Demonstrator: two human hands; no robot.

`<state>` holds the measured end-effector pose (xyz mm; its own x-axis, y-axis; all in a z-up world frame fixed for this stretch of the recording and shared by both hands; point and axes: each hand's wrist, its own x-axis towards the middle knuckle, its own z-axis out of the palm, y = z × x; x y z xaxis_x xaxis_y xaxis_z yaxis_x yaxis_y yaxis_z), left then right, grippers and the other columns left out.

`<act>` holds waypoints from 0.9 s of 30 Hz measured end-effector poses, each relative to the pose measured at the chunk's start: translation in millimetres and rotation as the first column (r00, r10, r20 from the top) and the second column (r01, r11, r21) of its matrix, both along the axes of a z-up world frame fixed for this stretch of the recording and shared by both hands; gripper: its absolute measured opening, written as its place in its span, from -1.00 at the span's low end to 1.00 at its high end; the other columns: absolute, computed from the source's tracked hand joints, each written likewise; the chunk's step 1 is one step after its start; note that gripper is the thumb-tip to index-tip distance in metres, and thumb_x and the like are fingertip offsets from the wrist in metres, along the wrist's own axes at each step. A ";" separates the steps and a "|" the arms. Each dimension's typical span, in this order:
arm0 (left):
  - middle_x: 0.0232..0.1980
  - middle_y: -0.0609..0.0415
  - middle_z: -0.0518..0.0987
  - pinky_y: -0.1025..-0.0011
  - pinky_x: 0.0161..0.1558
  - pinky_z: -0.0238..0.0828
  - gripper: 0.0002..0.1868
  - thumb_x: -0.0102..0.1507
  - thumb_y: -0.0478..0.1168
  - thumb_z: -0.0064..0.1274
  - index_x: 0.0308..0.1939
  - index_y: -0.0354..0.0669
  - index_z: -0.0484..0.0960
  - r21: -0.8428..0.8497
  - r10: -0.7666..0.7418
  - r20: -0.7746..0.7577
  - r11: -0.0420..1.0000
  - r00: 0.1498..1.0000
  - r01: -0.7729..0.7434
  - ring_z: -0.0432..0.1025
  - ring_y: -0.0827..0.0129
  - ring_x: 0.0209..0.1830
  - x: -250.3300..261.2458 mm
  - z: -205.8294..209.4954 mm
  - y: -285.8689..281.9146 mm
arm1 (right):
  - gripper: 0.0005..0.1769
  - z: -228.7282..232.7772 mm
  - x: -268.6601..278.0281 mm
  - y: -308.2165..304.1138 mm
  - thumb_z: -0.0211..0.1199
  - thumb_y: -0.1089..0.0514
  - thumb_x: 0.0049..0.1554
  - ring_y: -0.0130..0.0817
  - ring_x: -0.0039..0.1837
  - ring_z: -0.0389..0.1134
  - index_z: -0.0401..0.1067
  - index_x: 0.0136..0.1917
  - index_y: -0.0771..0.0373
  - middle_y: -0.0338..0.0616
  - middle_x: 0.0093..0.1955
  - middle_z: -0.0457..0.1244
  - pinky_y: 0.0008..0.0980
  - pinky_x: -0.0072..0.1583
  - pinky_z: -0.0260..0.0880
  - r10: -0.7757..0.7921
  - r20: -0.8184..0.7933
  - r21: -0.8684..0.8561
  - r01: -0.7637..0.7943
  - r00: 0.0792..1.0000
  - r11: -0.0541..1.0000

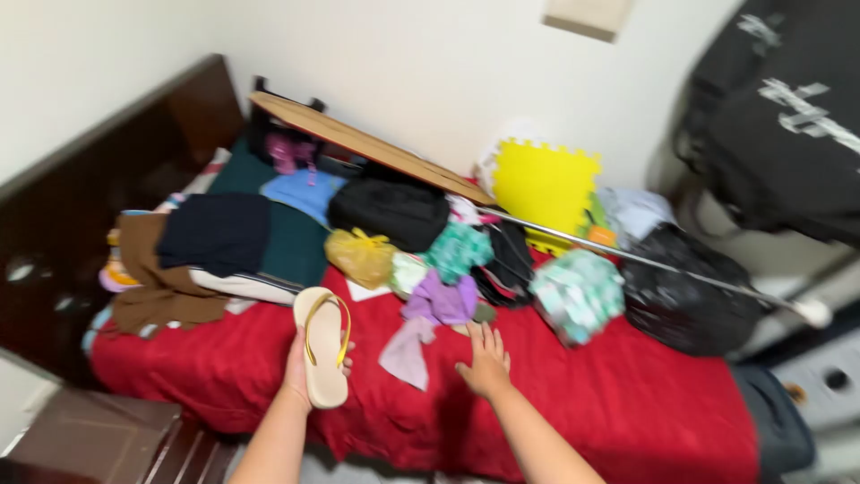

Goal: The person wipes a flip-flop and other shoes with a cloth, wipes the top of a small shelf, then picks up pairs of shoes and sandals and places them onto a shoe rack, arranging them on the shelves.

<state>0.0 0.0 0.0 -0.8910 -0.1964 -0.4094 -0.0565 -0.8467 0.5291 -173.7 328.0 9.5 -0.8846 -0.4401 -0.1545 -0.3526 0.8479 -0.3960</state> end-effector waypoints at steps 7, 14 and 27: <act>-0.15 -0.14 0.64 0.23 -0.41 0.47 0.17 0.14 0.71 -0.61 0.23 -0.20 0.53 -0.048 0.172 0.035 0.984 0.984 -0.171 0.48 0.15 -0.46 32.1 27.4 -57.3 | 0.08 -80.6 -12.6 -95.8 0.42 -0.15 0.05 -0.09 0.74 -0.39 -0.20 0.63 -0.27 -0.31 0.74 -0.33 0.35 0.52 -0.10 0.091 0.154 0.123 -0.111 0.984 0.986; -0.09 -0.15 0.62 0.22 -0.39 0.46 0.08 0.18 0.67 -0.55 0.27 -0.12 0.50 -0.062 0.309 0.023 0.950 0.951 -0.307 0.47 0.17 -0.43 36.0 19.9 -99.2 | -0.05 -212.2 -66.3 -185.3 0.37 -0.09 0.07 -0.03 0.69 -0.20 -0.05 0.60 -0.19 -0.15 0.67 -0.15 0.19 0.51 0.06 0.091 0.117 0.165 -0.109 0.989 0.980; -0.24 -0.24 0.62 -0.01 -0.20 0.55 -0.12 0.27 0.40 -0.55 0.24 -0.19 0.51 -0.008 0.411 0.104 0.911 0.906 -0.413 0.54 -0.06 -0.32 25.7 -45.9 -52.6 | -0.52 -214.7 -13.0 -188.0 0.23 -0.07 0.20 0.09 0.24 0.30 0.39 0.27 0.25 0.14 0.17 0.25 -0.10 0.27 0.33 0.067 0.002 -0.526 -0.056 0.998 0.849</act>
